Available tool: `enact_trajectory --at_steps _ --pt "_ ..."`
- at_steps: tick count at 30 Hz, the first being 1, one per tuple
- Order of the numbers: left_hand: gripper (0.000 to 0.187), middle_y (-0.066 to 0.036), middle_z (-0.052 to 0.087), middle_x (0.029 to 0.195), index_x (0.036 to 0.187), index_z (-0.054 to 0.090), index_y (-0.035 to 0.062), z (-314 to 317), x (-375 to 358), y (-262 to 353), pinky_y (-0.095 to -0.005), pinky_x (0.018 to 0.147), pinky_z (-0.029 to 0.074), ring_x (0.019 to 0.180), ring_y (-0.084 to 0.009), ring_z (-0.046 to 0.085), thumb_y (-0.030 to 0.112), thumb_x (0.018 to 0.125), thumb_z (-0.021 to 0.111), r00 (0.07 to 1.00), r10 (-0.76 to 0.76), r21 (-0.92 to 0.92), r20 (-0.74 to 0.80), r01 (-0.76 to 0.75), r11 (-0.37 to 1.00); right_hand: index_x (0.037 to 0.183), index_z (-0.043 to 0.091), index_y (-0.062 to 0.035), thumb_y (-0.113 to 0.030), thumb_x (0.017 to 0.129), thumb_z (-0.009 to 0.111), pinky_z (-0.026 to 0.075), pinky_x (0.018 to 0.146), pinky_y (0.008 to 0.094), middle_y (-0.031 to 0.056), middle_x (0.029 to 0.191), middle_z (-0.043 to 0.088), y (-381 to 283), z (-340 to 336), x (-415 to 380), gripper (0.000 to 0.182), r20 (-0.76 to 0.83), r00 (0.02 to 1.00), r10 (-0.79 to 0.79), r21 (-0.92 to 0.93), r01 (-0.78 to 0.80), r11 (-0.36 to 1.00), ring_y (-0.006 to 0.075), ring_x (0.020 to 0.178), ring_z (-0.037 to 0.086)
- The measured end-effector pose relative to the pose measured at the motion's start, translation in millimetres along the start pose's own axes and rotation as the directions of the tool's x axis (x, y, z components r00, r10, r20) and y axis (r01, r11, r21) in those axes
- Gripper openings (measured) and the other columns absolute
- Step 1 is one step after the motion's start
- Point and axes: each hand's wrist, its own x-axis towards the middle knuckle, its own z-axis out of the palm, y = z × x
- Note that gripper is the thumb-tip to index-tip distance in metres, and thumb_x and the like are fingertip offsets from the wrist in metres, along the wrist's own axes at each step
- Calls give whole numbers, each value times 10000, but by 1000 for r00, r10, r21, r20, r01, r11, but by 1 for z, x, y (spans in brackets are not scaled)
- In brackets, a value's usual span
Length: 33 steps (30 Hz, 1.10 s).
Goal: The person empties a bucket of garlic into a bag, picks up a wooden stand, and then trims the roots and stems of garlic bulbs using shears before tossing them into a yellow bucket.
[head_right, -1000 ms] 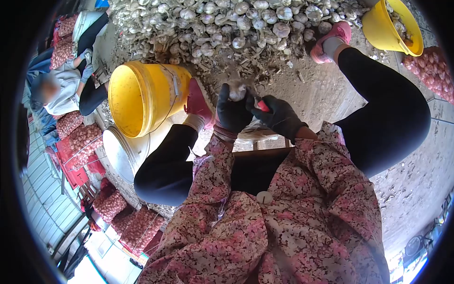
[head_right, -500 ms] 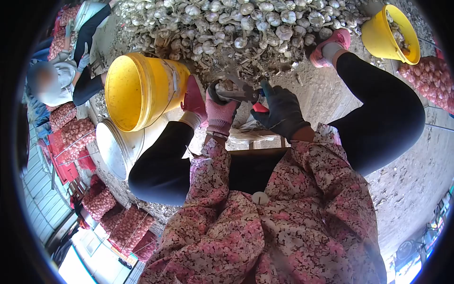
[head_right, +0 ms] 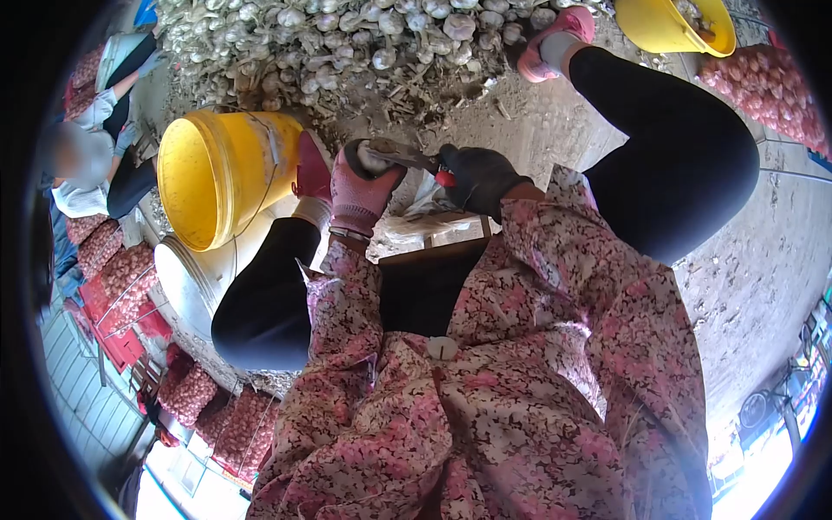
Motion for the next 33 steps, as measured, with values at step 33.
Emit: enact_trajectory --at_steps 33 --pt "627 -122 161 1531 1452 238 151 102 243 -43 -368 965 456 1246 -294 467 139 878 489 875 -346 749 340 -29 662 894 533 -106 -354 861 652 454 548 253 -8 721 534 13 4 49 277 194 883 427 978 -209 -12 81 590 511"
